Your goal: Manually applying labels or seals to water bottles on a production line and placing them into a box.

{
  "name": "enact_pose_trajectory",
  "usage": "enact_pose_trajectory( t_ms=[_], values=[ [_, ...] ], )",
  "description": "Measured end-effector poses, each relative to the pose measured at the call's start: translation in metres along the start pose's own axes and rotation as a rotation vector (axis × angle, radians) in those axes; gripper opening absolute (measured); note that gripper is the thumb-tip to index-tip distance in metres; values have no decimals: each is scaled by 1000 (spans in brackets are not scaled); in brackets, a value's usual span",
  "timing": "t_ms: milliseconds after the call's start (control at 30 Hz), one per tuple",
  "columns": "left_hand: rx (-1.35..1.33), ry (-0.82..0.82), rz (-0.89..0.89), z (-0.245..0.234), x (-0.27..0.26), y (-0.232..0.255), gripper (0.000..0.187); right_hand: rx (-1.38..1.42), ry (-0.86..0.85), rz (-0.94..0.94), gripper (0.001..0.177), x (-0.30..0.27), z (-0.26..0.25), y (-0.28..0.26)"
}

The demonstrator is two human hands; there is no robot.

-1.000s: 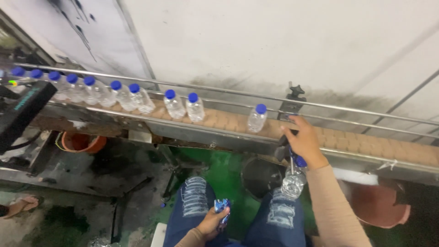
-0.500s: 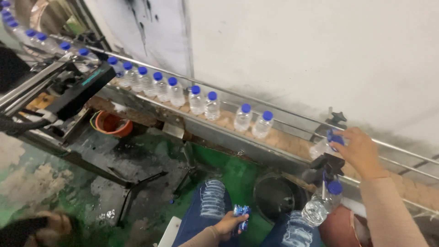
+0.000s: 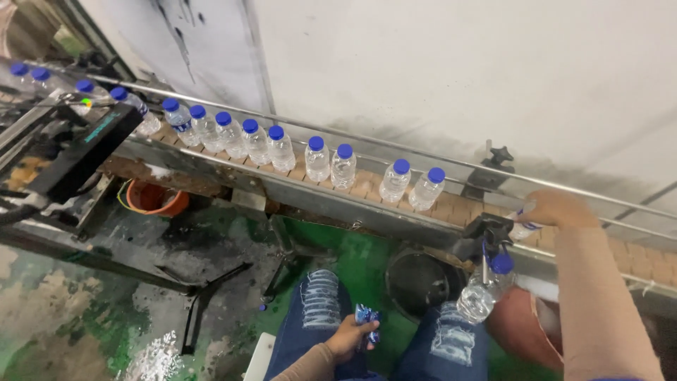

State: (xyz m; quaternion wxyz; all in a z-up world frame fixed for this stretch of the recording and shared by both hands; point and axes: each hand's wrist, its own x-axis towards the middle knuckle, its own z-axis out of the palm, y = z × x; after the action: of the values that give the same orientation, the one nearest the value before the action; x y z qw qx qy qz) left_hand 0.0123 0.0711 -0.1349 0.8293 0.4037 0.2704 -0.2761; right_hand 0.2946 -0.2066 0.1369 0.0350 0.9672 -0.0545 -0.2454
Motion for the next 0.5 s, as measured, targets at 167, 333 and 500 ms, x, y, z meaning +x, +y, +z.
enact_pose_trajectory(
  t_ms=[167,333,500],
  values=[
    [150,32,187,27,-20,34,20,465,394,-89,50,-102,18,-43],
    [131,104,338,82,-47,75,14,880,122,-745,17,-154,131,-91],
    [-126,-42,595,102,-48,80,24,1330,202,-779,8,-145,174,-96]
  ],
)
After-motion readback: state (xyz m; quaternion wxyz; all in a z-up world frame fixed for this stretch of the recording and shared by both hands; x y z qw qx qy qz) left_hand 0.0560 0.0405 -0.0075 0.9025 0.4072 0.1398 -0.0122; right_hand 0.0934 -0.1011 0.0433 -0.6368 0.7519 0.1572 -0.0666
